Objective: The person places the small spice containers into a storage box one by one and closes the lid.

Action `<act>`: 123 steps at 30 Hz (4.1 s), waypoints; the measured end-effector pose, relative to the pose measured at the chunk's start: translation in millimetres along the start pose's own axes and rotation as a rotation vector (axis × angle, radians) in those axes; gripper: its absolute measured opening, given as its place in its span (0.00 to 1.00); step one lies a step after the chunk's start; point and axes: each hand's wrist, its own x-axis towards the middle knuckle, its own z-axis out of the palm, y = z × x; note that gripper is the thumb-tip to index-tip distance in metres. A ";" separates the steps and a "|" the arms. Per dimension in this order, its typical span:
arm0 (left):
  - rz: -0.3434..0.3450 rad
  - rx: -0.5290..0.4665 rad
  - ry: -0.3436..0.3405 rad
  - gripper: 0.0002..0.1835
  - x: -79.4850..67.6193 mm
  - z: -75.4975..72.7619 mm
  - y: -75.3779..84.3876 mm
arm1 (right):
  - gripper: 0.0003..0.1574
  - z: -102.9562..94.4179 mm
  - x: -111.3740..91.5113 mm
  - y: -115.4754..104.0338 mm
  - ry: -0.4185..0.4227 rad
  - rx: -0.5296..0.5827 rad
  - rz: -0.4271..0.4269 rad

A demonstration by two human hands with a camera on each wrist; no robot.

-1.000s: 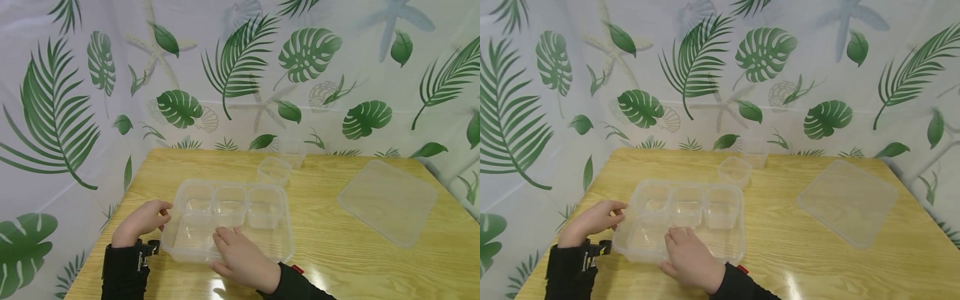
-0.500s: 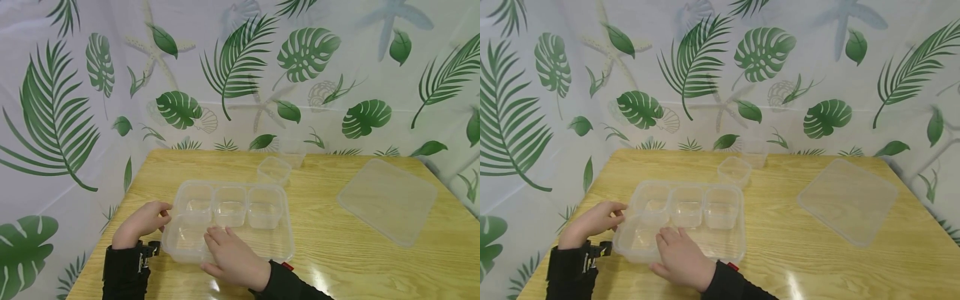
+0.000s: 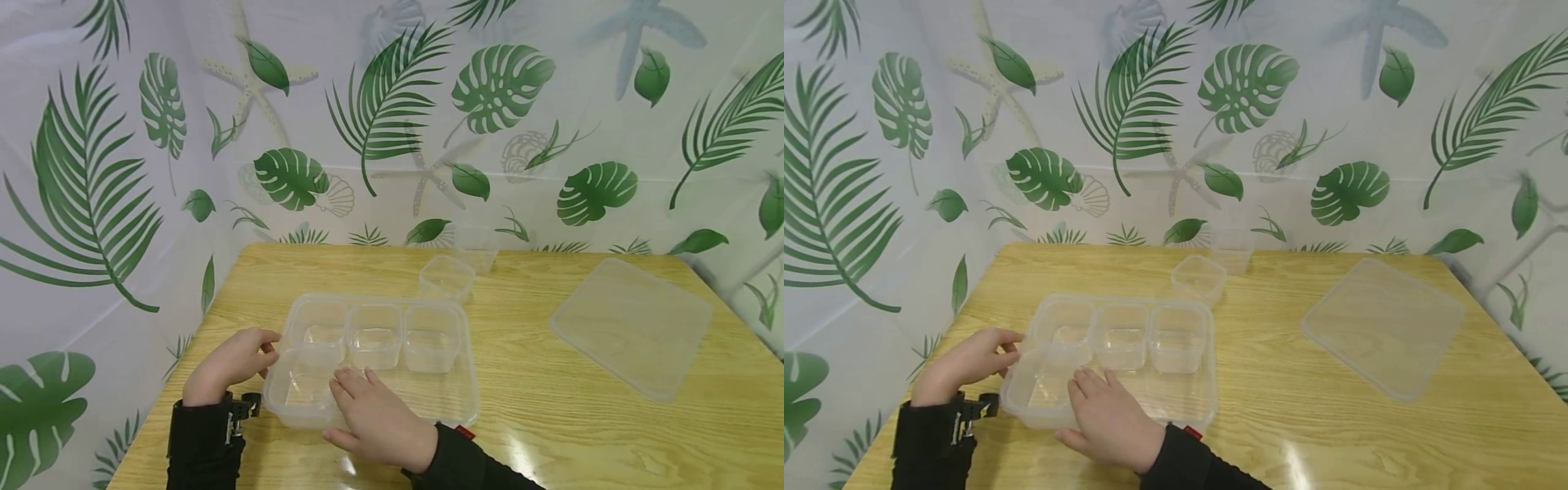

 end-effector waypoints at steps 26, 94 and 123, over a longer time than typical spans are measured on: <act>-0.017 -0.005 -0.007 0.21 -0.4 -1.6 -0.4 | 0.40 -68.9 -50.1 33.0 0.185 0.107 0.067; -0.006 -0.013 0.008 0.20 -0.8 -1.3 -4.5 | 0.56 -28.2 -15.6 230.0 0.164 0.285 0.662; 0.005 -0.001 0.000 0.21 -1.4 -1.9 -2.8 | 0.56 -53.9 -58.6 175.7 0.701 0.046 0.302</act>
